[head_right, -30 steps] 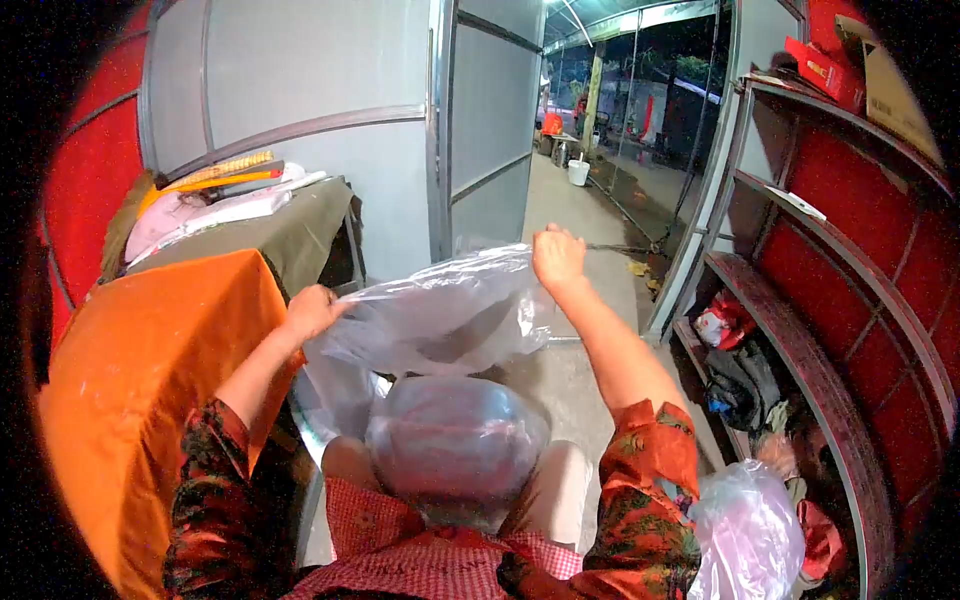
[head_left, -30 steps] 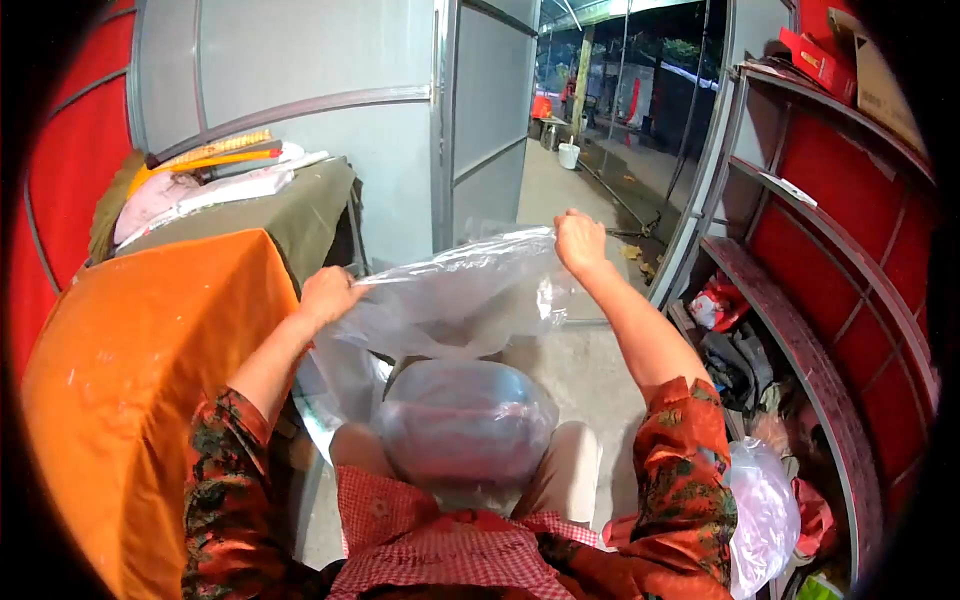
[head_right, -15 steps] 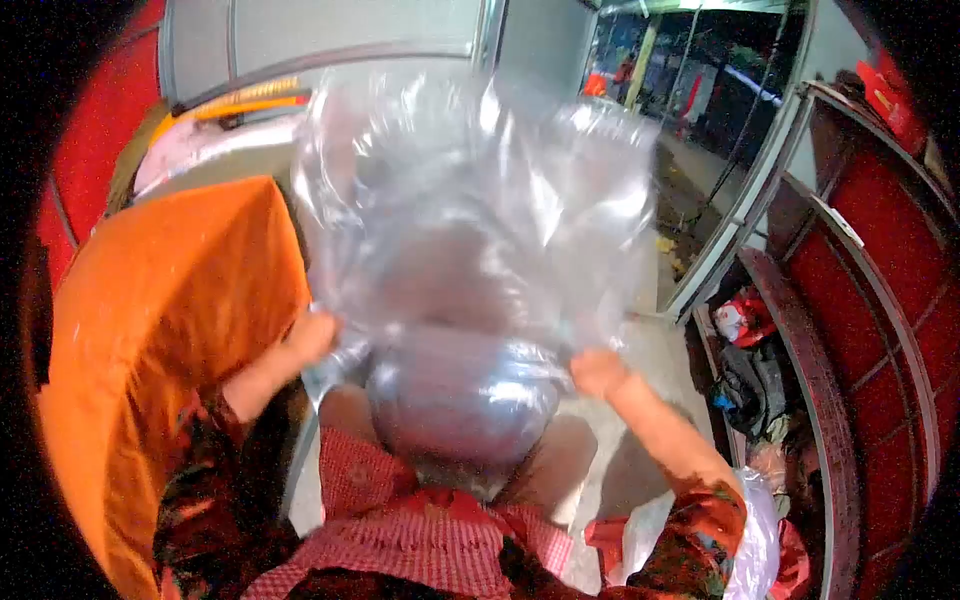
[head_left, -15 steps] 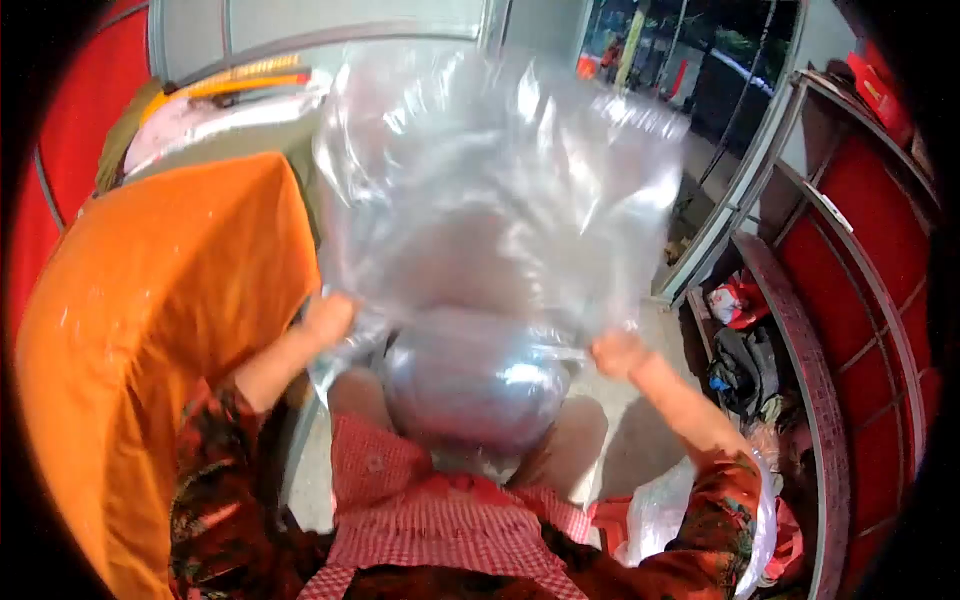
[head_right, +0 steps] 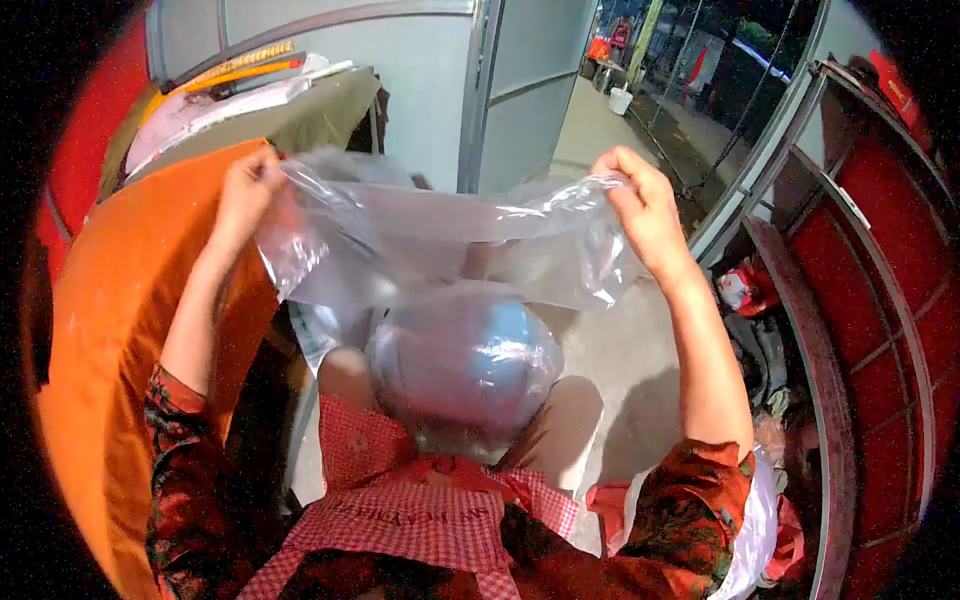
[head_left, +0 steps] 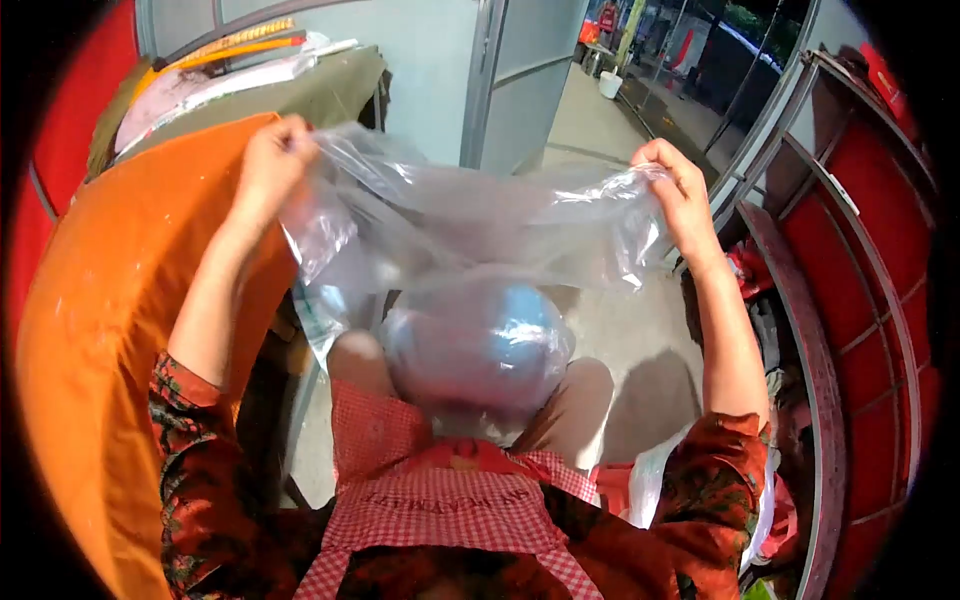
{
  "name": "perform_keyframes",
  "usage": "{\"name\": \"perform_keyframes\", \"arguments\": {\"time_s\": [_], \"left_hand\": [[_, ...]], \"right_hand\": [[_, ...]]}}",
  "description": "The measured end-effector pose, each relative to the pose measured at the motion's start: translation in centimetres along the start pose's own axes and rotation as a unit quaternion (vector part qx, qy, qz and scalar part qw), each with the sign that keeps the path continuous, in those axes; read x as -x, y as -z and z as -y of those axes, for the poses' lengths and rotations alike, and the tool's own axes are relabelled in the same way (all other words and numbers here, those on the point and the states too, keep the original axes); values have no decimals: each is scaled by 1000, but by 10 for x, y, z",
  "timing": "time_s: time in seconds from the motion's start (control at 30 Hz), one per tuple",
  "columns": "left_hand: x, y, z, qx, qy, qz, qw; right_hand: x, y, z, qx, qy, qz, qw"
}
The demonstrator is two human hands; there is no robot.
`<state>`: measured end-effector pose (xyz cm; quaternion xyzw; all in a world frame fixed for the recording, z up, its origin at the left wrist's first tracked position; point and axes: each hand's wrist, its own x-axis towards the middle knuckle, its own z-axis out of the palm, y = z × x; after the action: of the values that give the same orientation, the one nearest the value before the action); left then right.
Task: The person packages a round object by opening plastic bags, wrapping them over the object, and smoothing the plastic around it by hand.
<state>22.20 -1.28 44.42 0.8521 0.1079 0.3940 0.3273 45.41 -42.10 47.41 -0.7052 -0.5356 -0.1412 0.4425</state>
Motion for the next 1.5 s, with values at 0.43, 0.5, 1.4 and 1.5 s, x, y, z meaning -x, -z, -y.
{"name": "perform_keyframes", "arguments": {"time_s": [0.43,0.5,1.4,1.5], "left_hand": [[180,14,11,-254,-72,274,925],[187,12,19,-248,-101,232,935],[209,9,-21,-238,4,336,911],[215,6,10,-286,-25,285,915]], "right_hand": [[144,-32,37,267,10,-18,964],[163,-42,38,204,-16,63,977],[157,-45,48,210,-56,103,971],[167,-59,49,321,-80,194,924]]}}
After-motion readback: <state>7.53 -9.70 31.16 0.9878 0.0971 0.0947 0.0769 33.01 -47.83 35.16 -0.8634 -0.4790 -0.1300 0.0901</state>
